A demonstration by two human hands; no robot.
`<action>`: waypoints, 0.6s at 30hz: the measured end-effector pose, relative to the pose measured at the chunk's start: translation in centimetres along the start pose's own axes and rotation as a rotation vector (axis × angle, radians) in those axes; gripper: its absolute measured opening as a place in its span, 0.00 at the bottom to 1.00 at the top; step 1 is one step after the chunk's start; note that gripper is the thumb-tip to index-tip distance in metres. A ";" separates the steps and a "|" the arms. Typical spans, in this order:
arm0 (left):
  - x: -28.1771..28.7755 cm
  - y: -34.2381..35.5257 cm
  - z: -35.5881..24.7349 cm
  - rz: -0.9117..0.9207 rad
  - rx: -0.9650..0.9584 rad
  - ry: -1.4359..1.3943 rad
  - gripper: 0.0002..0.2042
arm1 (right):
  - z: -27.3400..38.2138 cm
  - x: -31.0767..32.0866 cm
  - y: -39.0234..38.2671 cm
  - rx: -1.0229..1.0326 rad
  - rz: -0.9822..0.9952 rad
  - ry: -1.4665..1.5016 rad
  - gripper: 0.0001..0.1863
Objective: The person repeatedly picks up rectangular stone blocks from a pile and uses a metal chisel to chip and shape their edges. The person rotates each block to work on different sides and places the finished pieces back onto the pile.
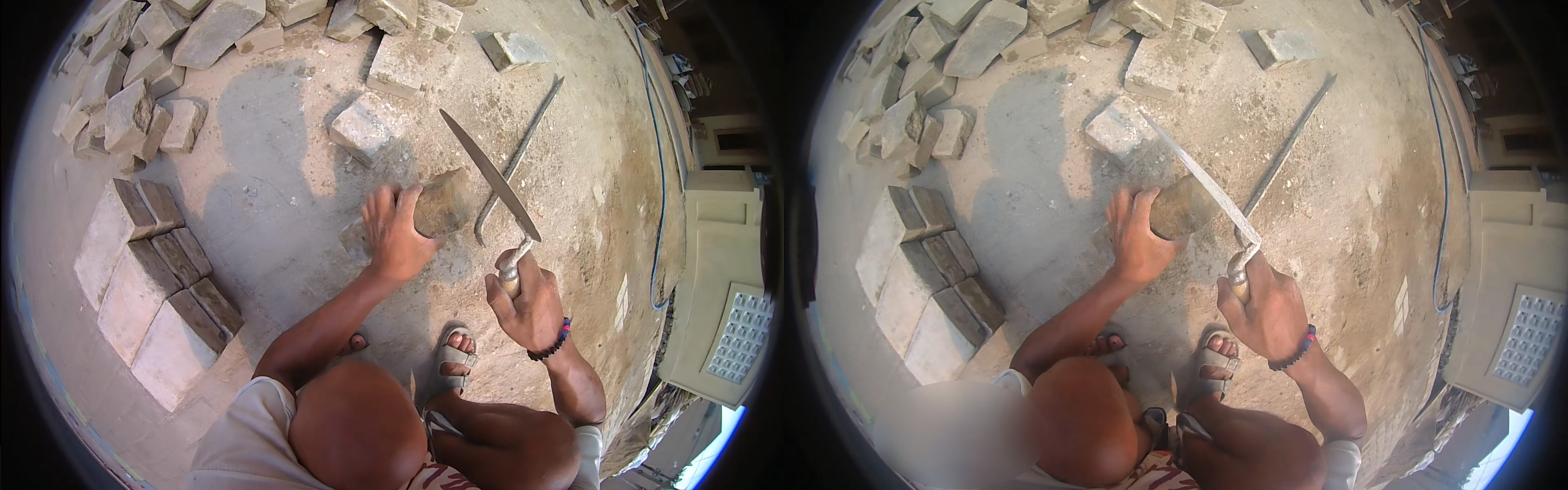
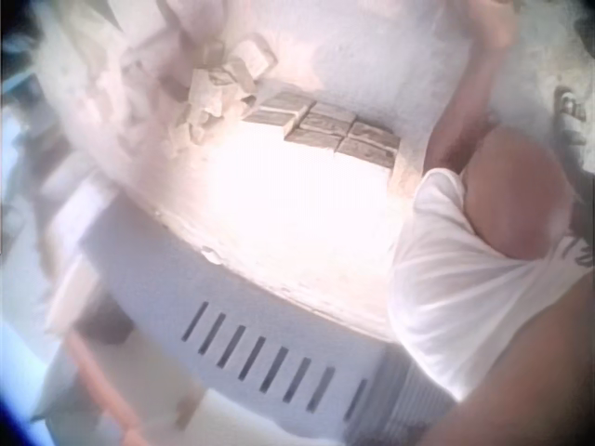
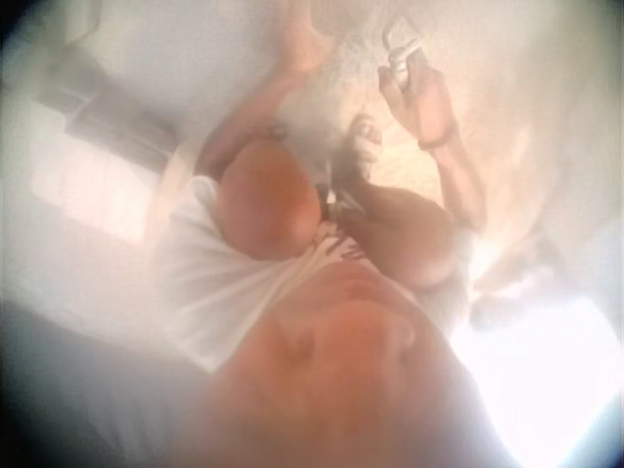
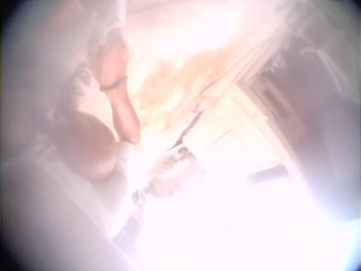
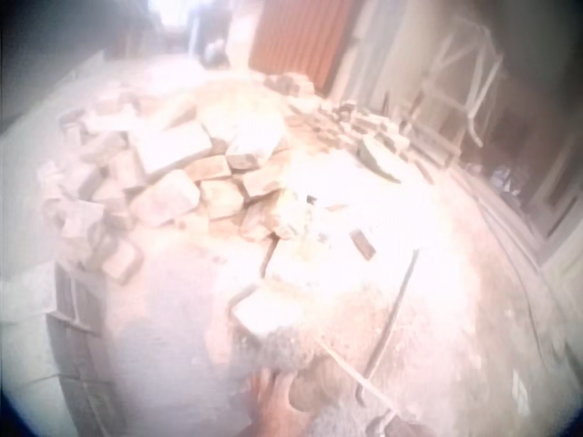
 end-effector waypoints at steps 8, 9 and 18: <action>0.1 -0.8 0.4 -0.063 -0.041 -0.107 0.39 | -10.2 -3.3 -0.9 -0.319 0.076 -0.128 0.15; 0.4 -0.7 0.8 -0.070 -0.037 -0.101 0.39 | -7.8 -3.0 -0.9 -0.222 0.029 -0.075 0.15; 0.8 -1.0 0.0 -0.028 -0.077 -0.021 0.38 | -12.6 -2.6 -0.3 -0.366 0.040 -0.197 0.18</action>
Point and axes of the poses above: each hand's wrist, its own y-axis towards the middle knuckle, its own x-axis out of the back of the hand, z = x × y, the point moved 6 cm from there along y, towards the middle knuckle, and after that the axes turned 2 degrees about x, right-handed, at the moved point
